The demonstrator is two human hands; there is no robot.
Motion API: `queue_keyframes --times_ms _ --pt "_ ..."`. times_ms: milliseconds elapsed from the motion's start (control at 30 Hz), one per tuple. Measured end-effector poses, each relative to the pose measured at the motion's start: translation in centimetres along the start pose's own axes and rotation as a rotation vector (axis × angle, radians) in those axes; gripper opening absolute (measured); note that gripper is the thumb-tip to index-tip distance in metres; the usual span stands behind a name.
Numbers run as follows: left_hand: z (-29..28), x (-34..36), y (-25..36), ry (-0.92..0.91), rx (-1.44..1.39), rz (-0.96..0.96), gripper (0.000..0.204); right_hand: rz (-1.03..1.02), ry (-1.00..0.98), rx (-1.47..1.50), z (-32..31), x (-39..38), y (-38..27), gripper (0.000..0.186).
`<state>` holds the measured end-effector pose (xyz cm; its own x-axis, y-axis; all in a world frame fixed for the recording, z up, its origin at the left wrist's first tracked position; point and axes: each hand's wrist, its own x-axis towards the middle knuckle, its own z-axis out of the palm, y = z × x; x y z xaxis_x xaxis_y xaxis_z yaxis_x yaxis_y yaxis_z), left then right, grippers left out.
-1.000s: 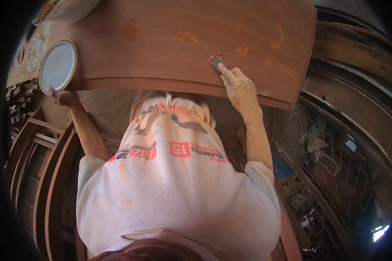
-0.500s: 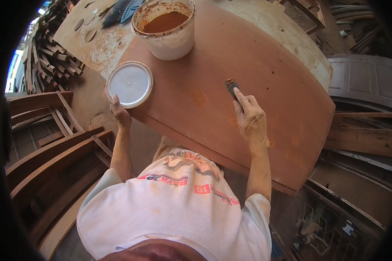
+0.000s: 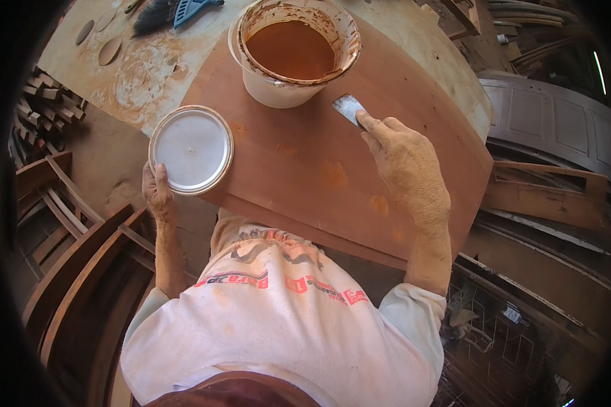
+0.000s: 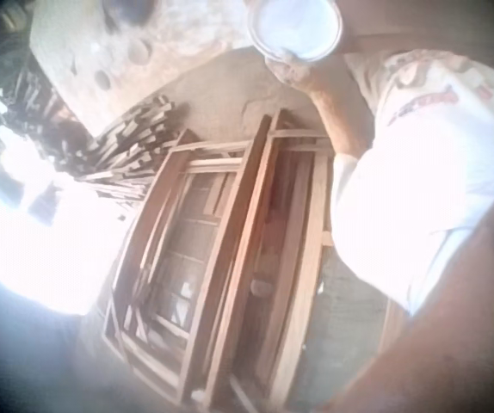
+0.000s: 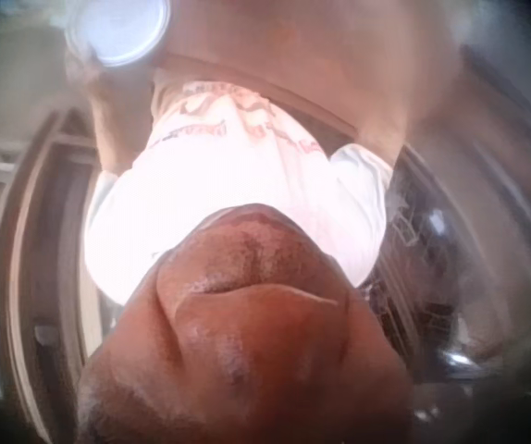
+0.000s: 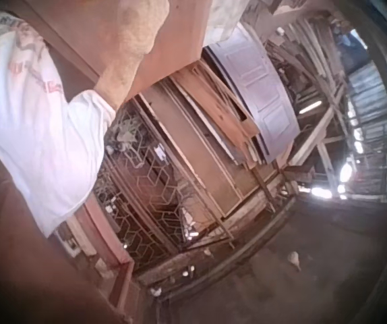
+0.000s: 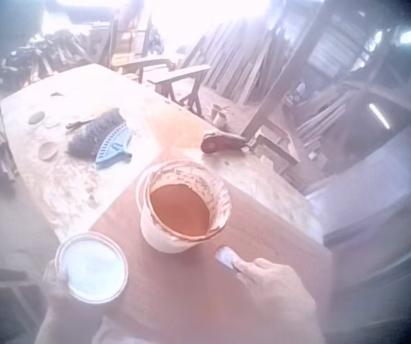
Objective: The person uses a putty knife to scoop a brown filler from a white bucket and applies it to holes and imperfections on a large wooden board. The person repeatedly scoops filler and spreads it over the surface, working methodically across the board.
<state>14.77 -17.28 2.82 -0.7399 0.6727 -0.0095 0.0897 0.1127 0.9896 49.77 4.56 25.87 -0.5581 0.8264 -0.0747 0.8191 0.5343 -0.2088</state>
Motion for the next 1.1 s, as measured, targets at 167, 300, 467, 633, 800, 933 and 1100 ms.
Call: queue_keyframes --times_ms 167,300,467,633,800,933,1100 --pt "-0.3 3.9 -0.2 0.008 -0.032 -0.007 0.036 0.148 0.093 0.533 -0.5 3.1 -2.3 0.023" --pt "0.1 5.4 -0.2 0.005 -0.04 -0.017 0.035 0.26 0.037 0.905 2.0 4.7 -3.0 0.022" --pt "1.2 5.7 -0.6 0.05 -0.021 0.034 0.037 0.508 0.006 0.834 3.6 -2.2 1.6 0.024" --pt "1.6 5.1 -0.7 0.096 0.129 0.021 0.045 0.661 -0.049 0.727 3.7 -8.9 5.0 0.033" --pt "2.7 5.1 -0.6 0.104 0.345 0.189 0.045 0.844 -0.016 0.622 5.2 -15.3 10.0 0.042" --pt "3.2 5.4 -0.8 0.101 0.377 0.24 0.046 0.659 -0.009 0.237 7.5 -21.2 14.4 0.043" --pt "2.7 5.1 -0.6 0.134 0.461 0.24 0.048 0.587 -0.052 0.181 9.0 -27.0 15.7 0.043"
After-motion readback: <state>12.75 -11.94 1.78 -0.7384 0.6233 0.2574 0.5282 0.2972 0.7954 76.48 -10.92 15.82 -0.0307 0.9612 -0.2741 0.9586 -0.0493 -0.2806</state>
